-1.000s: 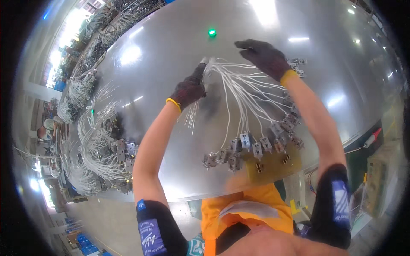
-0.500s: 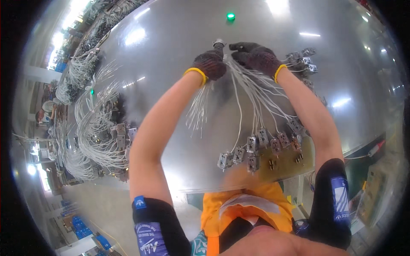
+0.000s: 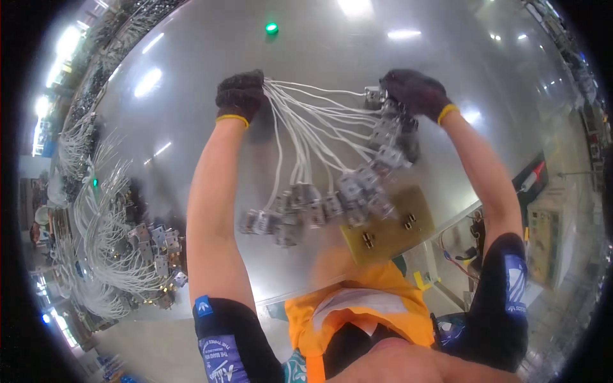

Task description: The recorder is assembling wire harness components and connecting them to a testing jig on a production line.

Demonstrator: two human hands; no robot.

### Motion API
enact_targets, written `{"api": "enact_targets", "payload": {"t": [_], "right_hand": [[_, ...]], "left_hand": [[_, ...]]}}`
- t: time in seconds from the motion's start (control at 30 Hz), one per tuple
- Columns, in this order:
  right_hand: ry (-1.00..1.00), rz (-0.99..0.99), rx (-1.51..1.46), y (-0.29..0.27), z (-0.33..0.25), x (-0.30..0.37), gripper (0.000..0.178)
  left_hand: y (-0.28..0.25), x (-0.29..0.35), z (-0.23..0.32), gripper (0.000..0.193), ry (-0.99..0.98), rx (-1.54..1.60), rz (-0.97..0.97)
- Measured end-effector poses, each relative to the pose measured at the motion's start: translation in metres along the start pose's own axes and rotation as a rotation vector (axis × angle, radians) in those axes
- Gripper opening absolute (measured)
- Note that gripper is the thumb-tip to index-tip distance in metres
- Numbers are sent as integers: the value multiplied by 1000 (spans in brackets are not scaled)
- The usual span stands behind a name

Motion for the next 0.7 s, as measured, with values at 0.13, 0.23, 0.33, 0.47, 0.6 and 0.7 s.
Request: {"api": "enact_targets", "payload": {"t": [0.13, 0.23, 0.33, 0.47, 0.6, 0.7], "right_hand": [[-79, -108, 2, 20, -25, 71, 22], [223, -196, -283, 25, -55, 109, 21], [231, -55, -732, 42, -33, 132, 23], [328, 227, -1264, 38, 9, 172, 26], [249, 139, -938, 57, -11, 205, 26], [97, 285, -844, 61, -20, 203, 29]], "left_hand": [[-18, -28, 29, 25, -16, -44, -79], [-35, -37, 54, 35, -90, -140, -83], [-50, -33, 53, 49, -179, -112, 189], [-103, 16, 65, 50, -68, 190, 434], [-114, 108, 128, 64, 79, 933, 170], [-117, 172, 205, 85, 157, 886, 216]]}}
Point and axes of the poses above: each hand's wrist, its own x-axis away from the middle knuckle, its own y-axis out of the palm, z = x × y, the point moved 3 cm from there along -x, towards the middle knuckle, and after that the axes turned 2 degrees about -z, right-handed, at the moved point
